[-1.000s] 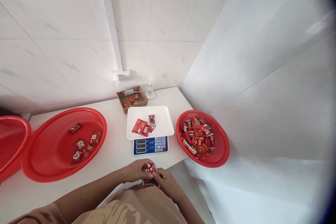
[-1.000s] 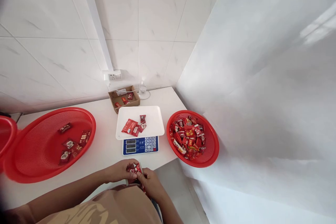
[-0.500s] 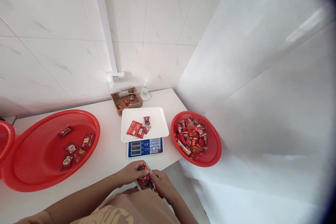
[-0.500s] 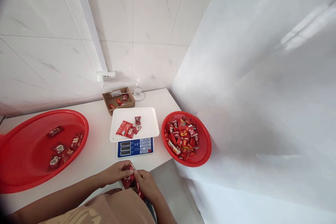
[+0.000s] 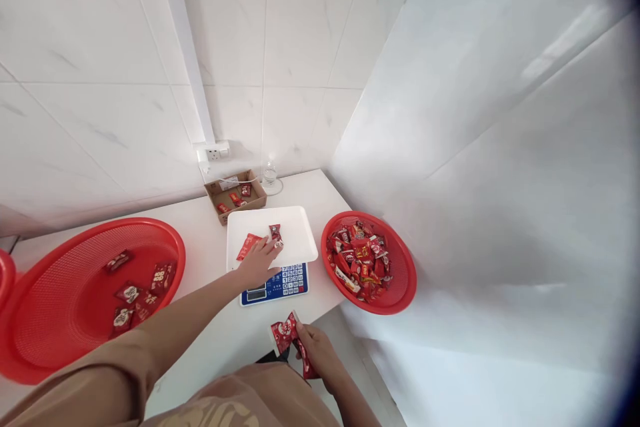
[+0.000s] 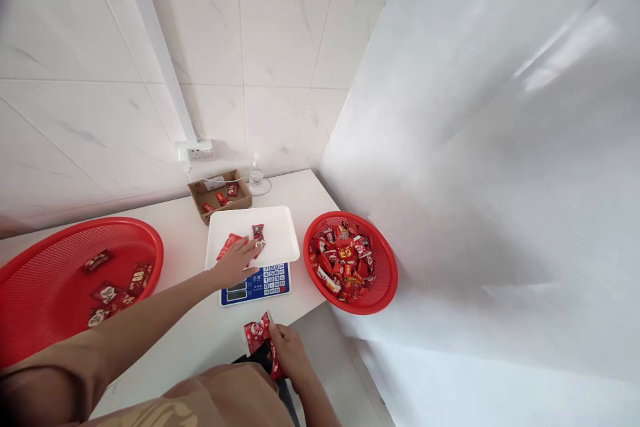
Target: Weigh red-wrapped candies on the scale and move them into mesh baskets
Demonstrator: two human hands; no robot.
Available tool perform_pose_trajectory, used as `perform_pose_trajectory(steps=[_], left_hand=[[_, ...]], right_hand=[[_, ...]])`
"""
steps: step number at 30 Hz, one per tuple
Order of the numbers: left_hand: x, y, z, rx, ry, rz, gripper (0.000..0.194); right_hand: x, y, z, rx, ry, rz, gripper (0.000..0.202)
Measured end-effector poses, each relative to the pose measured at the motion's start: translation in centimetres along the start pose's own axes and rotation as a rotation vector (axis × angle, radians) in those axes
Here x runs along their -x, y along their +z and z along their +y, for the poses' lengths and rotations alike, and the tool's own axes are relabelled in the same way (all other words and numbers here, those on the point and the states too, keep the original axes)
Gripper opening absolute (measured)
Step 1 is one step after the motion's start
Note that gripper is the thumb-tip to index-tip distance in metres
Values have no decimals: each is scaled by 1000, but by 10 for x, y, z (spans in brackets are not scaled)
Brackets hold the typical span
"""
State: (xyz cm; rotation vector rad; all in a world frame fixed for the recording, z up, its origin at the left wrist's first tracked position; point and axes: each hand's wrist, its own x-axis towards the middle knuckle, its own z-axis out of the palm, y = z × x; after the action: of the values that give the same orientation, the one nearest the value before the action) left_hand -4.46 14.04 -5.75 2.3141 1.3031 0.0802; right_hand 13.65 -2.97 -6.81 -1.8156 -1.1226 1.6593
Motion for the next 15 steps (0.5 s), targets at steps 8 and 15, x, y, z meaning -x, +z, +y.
perform_pose_trajectory(steps=[8,15], left_hand=[[-20,14,-5,-190,42,-117,57],[-41,14,-9,-241,45,-1,52]], right_hand=[[2,-4,10,-74,6,37,63],[5,-6,14,-81,27,50,64]])
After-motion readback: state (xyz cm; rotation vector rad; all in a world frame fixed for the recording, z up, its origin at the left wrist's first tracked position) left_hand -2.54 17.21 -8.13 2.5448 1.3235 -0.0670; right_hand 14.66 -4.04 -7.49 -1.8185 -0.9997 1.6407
